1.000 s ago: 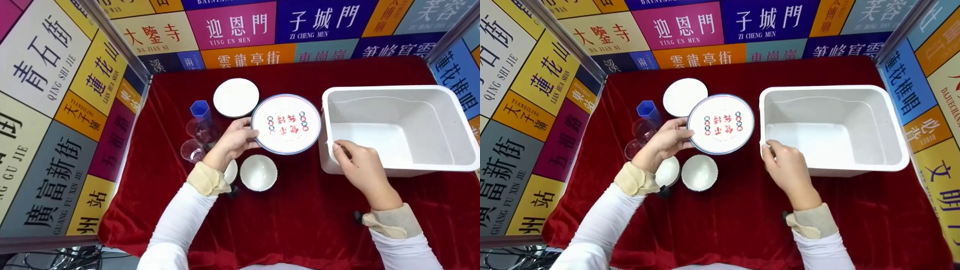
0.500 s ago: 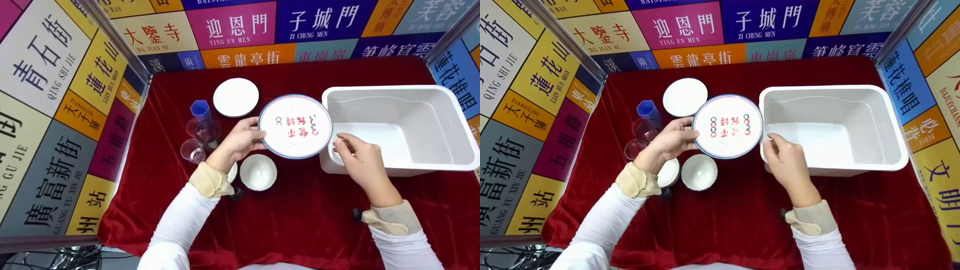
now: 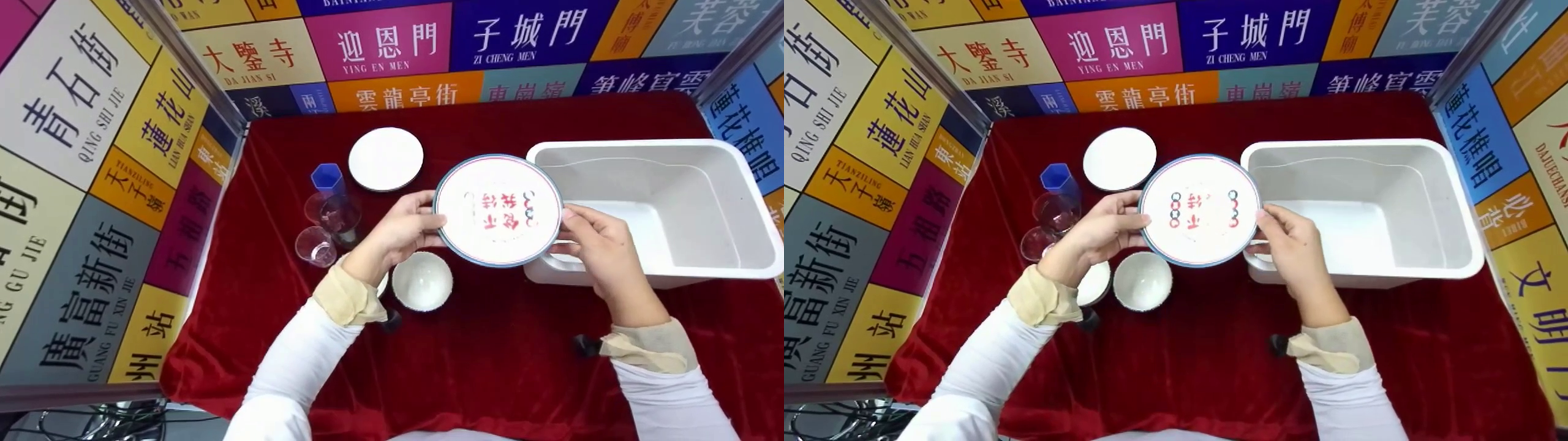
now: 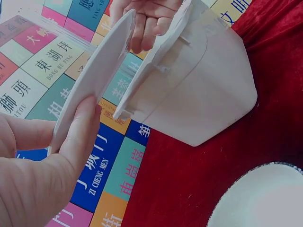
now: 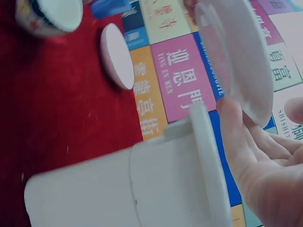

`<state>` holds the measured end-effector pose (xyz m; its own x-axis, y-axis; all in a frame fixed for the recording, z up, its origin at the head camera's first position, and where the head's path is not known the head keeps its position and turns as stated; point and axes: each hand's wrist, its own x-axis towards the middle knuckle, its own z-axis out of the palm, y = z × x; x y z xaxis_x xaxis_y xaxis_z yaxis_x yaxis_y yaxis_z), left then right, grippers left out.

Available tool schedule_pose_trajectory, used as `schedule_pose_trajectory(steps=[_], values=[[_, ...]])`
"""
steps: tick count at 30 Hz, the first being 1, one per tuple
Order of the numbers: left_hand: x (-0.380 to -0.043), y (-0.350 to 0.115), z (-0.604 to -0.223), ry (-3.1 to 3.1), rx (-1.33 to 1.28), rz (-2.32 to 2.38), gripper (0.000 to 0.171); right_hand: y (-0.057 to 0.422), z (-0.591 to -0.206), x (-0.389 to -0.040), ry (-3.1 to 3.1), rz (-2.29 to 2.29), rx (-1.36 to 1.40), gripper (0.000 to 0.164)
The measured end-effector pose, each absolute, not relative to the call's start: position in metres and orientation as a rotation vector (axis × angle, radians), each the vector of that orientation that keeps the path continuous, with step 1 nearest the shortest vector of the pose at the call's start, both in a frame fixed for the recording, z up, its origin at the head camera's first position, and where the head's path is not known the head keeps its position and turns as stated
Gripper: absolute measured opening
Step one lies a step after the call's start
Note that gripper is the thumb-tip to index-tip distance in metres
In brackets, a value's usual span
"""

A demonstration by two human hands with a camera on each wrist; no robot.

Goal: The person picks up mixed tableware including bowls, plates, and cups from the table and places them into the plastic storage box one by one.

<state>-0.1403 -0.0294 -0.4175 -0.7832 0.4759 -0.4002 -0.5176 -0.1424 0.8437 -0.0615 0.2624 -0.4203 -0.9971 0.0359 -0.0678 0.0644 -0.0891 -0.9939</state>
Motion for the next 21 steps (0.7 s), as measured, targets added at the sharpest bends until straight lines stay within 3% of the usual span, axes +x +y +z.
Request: schedule_pose_trajectory(steps=[7, 21], values=[[-0.139, -0.026, -0.414, 1.476, -0.036, 1.982, 0.046, 0.265, -0.417, -0.066, 1.753, -2.463, 0.105, 0.022], [-0.14, -0.022, -0.415, 1.484, -0.035, 1.972, 0.043, 0.269, -0.416, -0.077, 1.581, -2.477, 0.16, 0.017]])
